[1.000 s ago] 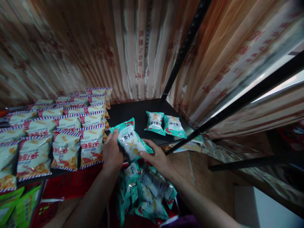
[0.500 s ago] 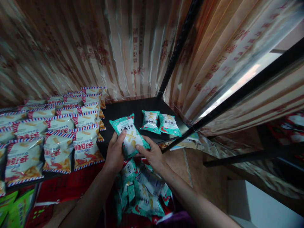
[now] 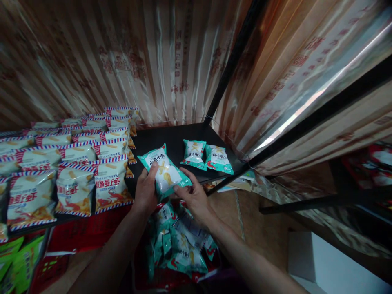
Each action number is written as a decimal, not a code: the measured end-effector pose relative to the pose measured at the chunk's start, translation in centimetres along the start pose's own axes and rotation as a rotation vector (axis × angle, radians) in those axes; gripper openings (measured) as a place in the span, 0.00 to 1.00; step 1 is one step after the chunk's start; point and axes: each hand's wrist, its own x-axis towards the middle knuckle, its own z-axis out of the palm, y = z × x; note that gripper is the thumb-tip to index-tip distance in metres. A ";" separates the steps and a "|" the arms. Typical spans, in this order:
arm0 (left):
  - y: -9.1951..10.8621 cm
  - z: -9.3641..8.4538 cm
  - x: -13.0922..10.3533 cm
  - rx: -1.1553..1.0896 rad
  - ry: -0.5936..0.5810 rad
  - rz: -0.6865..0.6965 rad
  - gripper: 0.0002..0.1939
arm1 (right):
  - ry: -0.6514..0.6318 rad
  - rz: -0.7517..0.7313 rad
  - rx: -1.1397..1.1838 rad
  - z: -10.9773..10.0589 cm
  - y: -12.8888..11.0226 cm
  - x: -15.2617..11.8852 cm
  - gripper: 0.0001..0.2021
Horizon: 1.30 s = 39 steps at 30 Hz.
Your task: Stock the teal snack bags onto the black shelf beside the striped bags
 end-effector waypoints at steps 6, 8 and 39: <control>-1.6 0.0 0.6 -0.099 -0.019 -0.040 0.18 | 0.065 0.210 0.050 1.3 0.1 -0.8 0.18; -1.7 0.0 0.7 -0.133 -0.021 -0.037 0.18 | 0.063 0.228 0.041 1.5 -0.1 -0.9 0.19; -1.1 -0.5 0.7 -0.268 -0.220 -0.003 0.21 | 0.076 -0.052 -0.122 0.0 1.1 -0.1 0.15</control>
